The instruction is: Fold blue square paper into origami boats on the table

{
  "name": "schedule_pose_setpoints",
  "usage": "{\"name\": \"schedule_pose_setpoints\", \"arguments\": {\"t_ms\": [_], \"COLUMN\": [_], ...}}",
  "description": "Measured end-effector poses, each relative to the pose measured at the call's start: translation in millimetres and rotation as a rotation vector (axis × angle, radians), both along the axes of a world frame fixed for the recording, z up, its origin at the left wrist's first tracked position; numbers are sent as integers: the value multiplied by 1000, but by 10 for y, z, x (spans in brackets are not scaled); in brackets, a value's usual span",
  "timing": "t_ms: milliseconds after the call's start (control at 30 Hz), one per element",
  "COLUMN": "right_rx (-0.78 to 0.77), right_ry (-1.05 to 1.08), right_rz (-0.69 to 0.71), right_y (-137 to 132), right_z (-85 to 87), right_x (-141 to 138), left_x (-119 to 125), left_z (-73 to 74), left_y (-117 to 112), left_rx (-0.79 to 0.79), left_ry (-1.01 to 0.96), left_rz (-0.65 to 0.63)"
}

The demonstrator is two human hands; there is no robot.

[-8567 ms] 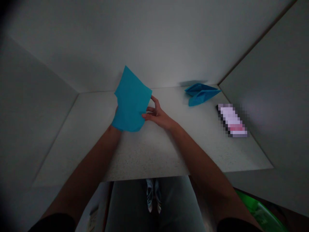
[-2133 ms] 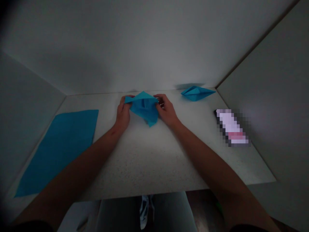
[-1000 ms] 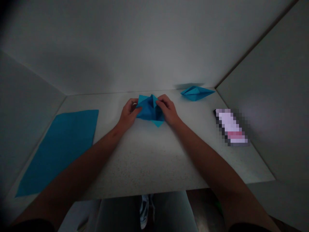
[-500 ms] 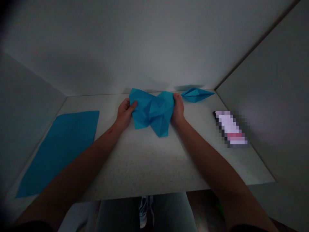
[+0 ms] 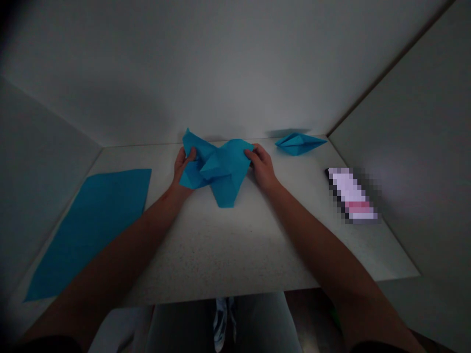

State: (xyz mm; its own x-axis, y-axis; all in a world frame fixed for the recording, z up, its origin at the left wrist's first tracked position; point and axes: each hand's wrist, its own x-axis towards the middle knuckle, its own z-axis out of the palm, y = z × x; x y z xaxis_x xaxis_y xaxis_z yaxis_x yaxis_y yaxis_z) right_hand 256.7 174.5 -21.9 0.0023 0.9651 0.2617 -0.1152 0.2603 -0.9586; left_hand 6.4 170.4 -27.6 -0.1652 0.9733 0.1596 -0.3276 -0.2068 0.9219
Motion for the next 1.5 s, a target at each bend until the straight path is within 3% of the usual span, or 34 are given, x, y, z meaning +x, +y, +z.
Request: {"name": "schedule_pose_setpoints", "arguments": {"t_ms": [200,433,600,733,900,1067,1200,1367,1500], "right_rx": [42,-19,46,26,52,50,32,-1,-18], "right_ry": [105,-34,62,96,76,85,91,64,19], "right_rz": [-97,142,-88,-212,-318,-321,-320,-301,-238], "right_y": [72,-114,-13,37,17,47,90,109,94], "right_z": [-64,7,-34,-62,-27,-28,-44,-43,-34], "right_x": [10,-72,-12,48,166,273,298,291,244], "left_x": [41,67,96,108,85,63,-8,-309,-725], "left_z": [136,268,304,305,252,140,148,304,358], "left_y": [-102,-153,-144,-134,-126,-127,-118,-218,-575], "left_rx": [-98,-145,-246,-222,-182,-91,-7,-1,-112], "left_ry": [-29,-319,-364,-351,-235,2,166,331,490], "left_rz": [-206,-199,-131,-95,-6,58,197,349,443]}}
